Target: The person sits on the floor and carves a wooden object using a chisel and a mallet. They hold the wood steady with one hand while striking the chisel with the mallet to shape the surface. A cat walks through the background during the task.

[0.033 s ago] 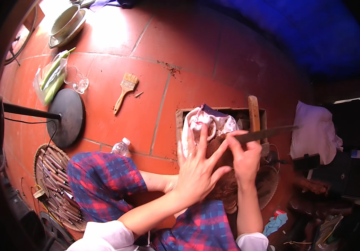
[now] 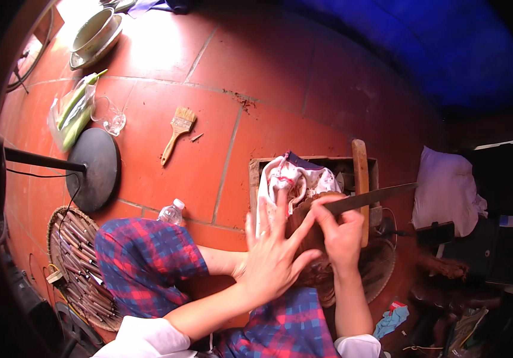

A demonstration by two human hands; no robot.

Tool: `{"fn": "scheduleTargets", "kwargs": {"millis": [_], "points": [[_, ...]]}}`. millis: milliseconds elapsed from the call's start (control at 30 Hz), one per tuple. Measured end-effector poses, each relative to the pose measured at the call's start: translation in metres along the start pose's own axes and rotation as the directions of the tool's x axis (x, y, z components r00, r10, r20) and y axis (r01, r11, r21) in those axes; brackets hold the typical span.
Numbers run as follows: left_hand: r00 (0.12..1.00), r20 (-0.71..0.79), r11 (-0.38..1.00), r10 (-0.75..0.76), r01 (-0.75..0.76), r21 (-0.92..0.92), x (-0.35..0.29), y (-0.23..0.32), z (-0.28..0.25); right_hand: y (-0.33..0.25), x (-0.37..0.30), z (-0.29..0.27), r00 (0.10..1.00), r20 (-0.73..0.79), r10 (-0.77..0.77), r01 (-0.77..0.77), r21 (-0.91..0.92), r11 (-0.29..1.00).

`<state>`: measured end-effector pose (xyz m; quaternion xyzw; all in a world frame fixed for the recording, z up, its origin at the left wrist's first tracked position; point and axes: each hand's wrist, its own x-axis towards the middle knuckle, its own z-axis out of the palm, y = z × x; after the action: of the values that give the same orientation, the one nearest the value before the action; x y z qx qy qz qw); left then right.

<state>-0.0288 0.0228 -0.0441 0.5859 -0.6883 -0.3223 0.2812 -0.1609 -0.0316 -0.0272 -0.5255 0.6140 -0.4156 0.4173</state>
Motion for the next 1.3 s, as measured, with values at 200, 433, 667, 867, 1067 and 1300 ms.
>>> {"fn": "scheduleTargets", "kwargs": {"millis": [200, 433, 667, 867, 1067, 1300], "points": [[0.997, -0.053, 0.997, 0.062, -0.059, 0.054, 0.031, -0.006, 0.011, -0.003, 0.017, -0.004, 0.996, -0.079, 0.028, -0.031, -0.032, 0.999], [0.999, 0.035, 0.999, -0.004, 0.002, 0.047, 0.009, -0.006, 0.001, -0.008, 0.010, -0.001, 0.999, 0.034, 0.042, -0.042, -0.008, 0.999], [0.994, 0.094, 0.999, -0.050, 0.051, -0.012, -0.007, -0.001, -0.005, 0.002, 0.003, -0.003, 0.994, 0.088, -0.072, 0.080, -0.082, 0.993], [0.999, 0.044, 1.000, -0.021, 0.020, 0.018, 0.009, -0.004, -0.004, -0.006, 0.009, 0.011, 0.997, -0.067, -0.034, 0.032, -0.039, 0.999], [1.000, 0.003, 1.000, 0.027, -0.027, 0.004, 0.020, -0.005, 0.001, -0.006, 0.015, 0.003, 0.997, -0.075, -0.020, 0.020, -0.001, 1.000], [0.997, 0.070, 0.998, -0.038, 0.035, 0.044, 0.005, -0.008, 0.000, 0.001, 0.005, 0.005, 0.998, -0.051, -0.041, 0.033, -0.147, 0.989]]}}
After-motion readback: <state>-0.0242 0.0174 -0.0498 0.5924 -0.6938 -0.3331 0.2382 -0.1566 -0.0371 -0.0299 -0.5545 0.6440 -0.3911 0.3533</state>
